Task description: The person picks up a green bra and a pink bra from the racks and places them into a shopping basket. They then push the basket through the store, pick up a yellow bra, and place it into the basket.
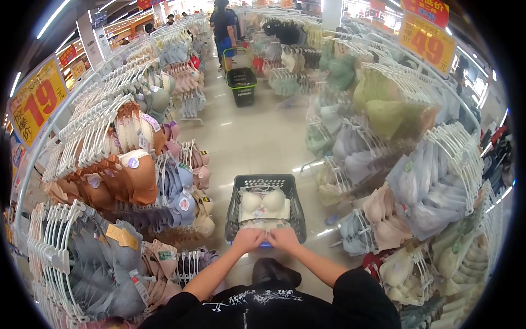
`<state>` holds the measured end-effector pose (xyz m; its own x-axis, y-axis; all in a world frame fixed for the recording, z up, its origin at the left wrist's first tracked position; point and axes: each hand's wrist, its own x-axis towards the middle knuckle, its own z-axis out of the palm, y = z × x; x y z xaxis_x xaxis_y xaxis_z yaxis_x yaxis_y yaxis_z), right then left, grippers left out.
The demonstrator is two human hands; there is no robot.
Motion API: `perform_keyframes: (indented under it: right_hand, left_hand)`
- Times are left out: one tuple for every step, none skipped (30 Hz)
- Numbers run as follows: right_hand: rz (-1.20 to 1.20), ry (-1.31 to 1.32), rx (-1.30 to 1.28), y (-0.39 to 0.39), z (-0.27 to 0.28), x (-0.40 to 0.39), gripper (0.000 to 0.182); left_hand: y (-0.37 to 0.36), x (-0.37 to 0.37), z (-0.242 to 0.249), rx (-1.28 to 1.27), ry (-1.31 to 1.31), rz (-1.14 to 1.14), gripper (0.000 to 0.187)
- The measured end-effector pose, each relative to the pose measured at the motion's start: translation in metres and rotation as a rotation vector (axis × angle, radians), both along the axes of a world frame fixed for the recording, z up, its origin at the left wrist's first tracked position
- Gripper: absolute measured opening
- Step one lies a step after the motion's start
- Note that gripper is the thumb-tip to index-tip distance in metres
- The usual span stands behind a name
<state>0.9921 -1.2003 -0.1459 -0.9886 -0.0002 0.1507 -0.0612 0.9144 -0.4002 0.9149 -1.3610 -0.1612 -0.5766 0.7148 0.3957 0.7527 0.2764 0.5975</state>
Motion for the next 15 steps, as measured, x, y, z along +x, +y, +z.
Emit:
perform_keyframes:
  right_hand:
    - [-0.003,0.01,-0.001,0.005,-0.003,-0.008,0.022]
    - [-0.007,0.02,-0.003,0.01,-0.006,-0.015,0.022]
    - [-0.009,0.034,-0.009,0.014,-0.006,-0.021,0.022]
    - [-0.006,0.039,-0.008,0.018,-0.005,-0.027,0.021]
    - [-0.004,0.045,-0.007,0.023,-0.004,-0.034,0.021]
    - [-0.001,0.053,-0.005,0.027,-0.003,-0.04,0.021]
    - [0.01,0.065,0.001,0.033,-0.003,-0.046,0.021]
    - [0.002,0.065,0.008,0.038,-0.003,-0.053,0.02]
    - [-0.005,0.063,0.013,0.042,-0.004,-0.059,0.02]
    - [-0.01,0.061,0.018,0.046,-0.006,-0.064,0.02]
    - [-0.025,0.048,0.022,0.051,-0.012,-0.071,0.02]
    - [-0.03,0.04,0.021,0.053,-0.012,-0.075,0.021]
    - [-0.034,0.035,0.022,0.055,-0.012,-0.081,0.021]
    - [-0.038,0.031,0.024,0.059,-0.01,-0.087,0.021]
    - [-0.048,0.025,0.007,0.061,-0.01,-0.092,0.022]
  left_hand:
    - [0.004,-0.007,0.001,-0.031,-0.002,0.009,0.023]
    - [0.008,-0.013,0.002,-0.064,-0.004,0.016,0.023]
    - [0.012,-0.019,0.003,-0.049,0.001,0.016,0.024]
    - [0.016,-0.023,0.003,-0.059,0.001,0.028,0.023]
    - [0.021,-0.028,0.003,-0.069,0.003,0.039,0.023]
    - [0.025,-0.034,0.001,-0.078,0.008,0.05,0.023]
    - [0.03,-0.039,-0.001,-0.065,0.021,0.058,0.023]
    - [0.034,-0.044,-0.002,-0.075,0.022,0.06,0.023]
    - [0.038,-0.049,-0.002,-0.086,0.022,0.063,0.023]
    - [0.041,-0.053,-0.002,-0.099,0.022,0.067,0.023]
    - [0.044,-0.057,-0.001,-0.105,0.038,0.079,0.023]
    - [0.047,-0.062,-0.002,-0.112,0.054,0.092,0.023]
    - [0.05,-0.068,-0.003,-0.116,0.072,0.106,0.023]
    - [0.053,-0.072,-0.003,-0.115,0.067,0.113,0.024]
    - [0.054,-0.075,-0.002,-0.114,0.064,0.119,0.024]
